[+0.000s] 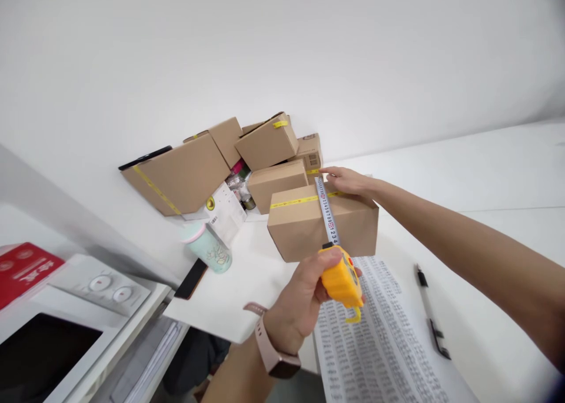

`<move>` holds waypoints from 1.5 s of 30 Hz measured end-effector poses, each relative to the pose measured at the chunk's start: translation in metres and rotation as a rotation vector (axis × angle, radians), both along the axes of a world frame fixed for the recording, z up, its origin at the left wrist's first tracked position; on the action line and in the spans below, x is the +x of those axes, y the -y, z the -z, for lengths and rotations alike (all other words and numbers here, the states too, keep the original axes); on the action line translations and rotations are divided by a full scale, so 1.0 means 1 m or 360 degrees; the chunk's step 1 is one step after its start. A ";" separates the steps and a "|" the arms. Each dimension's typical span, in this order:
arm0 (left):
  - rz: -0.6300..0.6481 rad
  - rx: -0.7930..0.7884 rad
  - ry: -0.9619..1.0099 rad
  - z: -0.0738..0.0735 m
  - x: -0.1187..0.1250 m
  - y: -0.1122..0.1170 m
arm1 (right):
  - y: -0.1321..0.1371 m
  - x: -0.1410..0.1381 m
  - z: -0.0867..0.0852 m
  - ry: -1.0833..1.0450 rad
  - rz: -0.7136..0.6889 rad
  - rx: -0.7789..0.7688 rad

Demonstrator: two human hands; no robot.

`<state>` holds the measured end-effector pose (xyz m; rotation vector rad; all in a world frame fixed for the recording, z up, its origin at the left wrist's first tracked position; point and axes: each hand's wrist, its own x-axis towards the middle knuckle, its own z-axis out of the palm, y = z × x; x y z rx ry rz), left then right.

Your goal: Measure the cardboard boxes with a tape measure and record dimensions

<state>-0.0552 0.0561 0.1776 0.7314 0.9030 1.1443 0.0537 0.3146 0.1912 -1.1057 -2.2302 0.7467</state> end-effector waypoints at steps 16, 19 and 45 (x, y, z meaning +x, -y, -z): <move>-0.0009 -0.0071 0.0110 0.004 0.019 0.024 | 0.013 -0.008 0.000 -0.0274 0.0079 -0.0561; -0.0023 -0.0104 0.0119 0.003 0.022 0.024 | 0.023 -0.007 -0.006 -0.0267 0.0037 -0.0581; 0.0190 -0.0035 -0.0792 0.027 0.004 0.058 | 0.131 0.108 -0.016 -0.1175 0.0179 -0.0232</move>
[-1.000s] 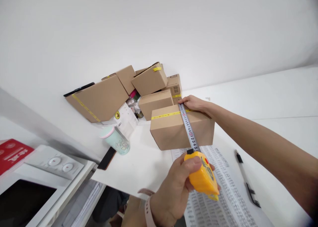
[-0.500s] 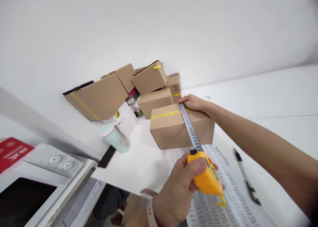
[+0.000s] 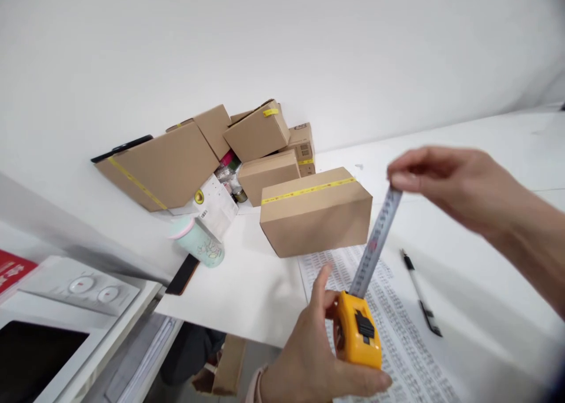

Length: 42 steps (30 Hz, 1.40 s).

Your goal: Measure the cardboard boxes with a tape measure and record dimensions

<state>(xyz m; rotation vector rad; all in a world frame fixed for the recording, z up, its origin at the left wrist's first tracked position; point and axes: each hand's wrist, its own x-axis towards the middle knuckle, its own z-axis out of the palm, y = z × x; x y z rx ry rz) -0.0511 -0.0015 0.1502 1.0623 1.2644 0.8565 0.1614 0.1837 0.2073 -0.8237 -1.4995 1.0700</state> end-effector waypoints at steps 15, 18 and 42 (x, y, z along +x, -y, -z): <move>-0.0657 0.1576 -0.0923 -0.009 -0.042 -0.050 | 0.067 0.039 0.145 0.0879 0.0492 0.0043; -0.0861 0.1831 -0.0941 -0.045 -0.072 -0.100 | 0.043 0.039 0.141 0.0837 0.0550 -0.0097; -0.1141 0.0869 0.1200 0.020 -0.132 -0.093 | -0.023 -0.009 0.113 0.0205 -0.0511 -0.0246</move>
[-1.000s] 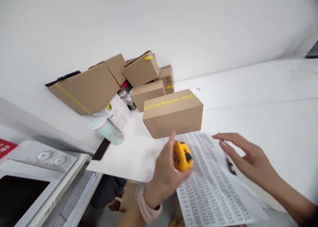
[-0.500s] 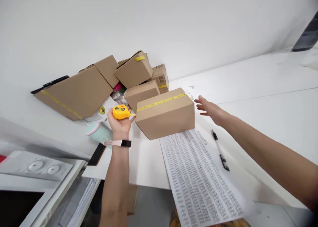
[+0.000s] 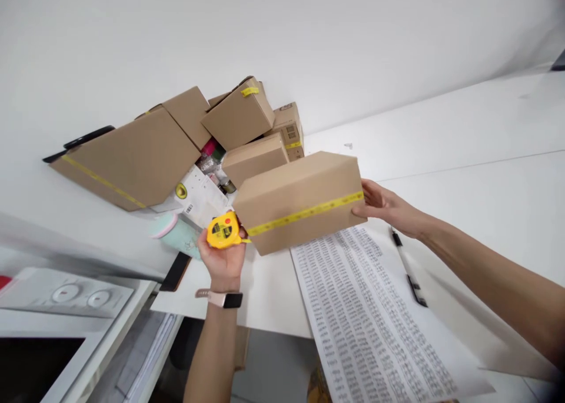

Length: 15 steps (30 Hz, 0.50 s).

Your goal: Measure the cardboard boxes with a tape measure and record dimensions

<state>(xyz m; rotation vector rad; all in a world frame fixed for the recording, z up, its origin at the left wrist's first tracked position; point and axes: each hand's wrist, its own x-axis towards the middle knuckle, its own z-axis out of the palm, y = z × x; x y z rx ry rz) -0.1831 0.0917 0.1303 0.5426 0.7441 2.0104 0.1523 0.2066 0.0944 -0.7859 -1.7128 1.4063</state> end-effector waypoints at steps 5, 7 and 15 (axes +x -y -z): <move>0.0041 -0.0241 -0.0004 0.037 0.008 0.015 | 0.004 0.006 0.039 0.0037 0.0013 0.0036; -0.0045 -0.0277 -0.0157 0.039 0.005 0.016 | 0.005 0.014 0.050 0.0175 0.0072 0.0104; -0.0442 -0.0033 -0.1760 -0.030 0.026 -0.005 | 0.036 0.056 0.059 0.1651 0.0830 0.0138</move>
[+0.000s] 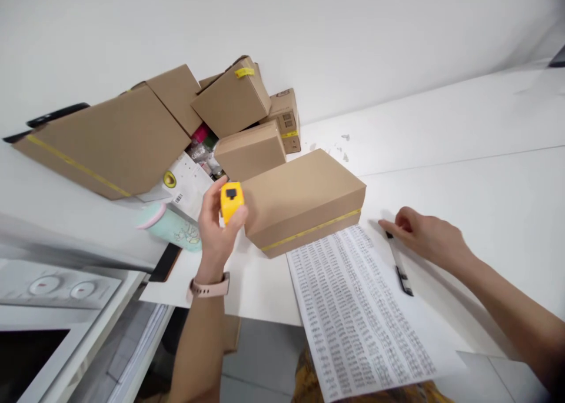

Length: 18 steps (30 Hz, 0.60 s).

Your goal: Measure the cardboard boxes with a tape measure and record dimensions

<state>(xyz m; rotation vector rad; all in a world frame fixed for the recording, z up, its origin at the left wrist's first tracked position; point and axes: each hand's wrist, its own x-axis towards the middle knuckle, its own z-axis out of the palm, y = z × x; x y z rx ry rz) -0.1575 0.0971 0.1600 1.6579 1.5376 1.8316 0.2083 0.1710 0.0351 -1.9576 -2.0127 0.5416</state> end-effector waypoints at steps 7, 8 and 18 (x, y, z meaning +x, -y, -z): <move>-0.0103 -0.0390 -0.1273 -0.004 0.040 -0.043 | 0.023 -0.012 0.006 0.0152 -0.0347 0.0031; -0.0117 -0.0439 -0.1376 -0.001 0.041 -0.045 | 0.023 -0.009 0.005 0.0120 -0.0379 0.0035; -0.0214 0.0063 -0.1776 0.001 0.025 -0.043 | 0.049 0.047 -0.002 -0.1143 -0.0312 -0.0197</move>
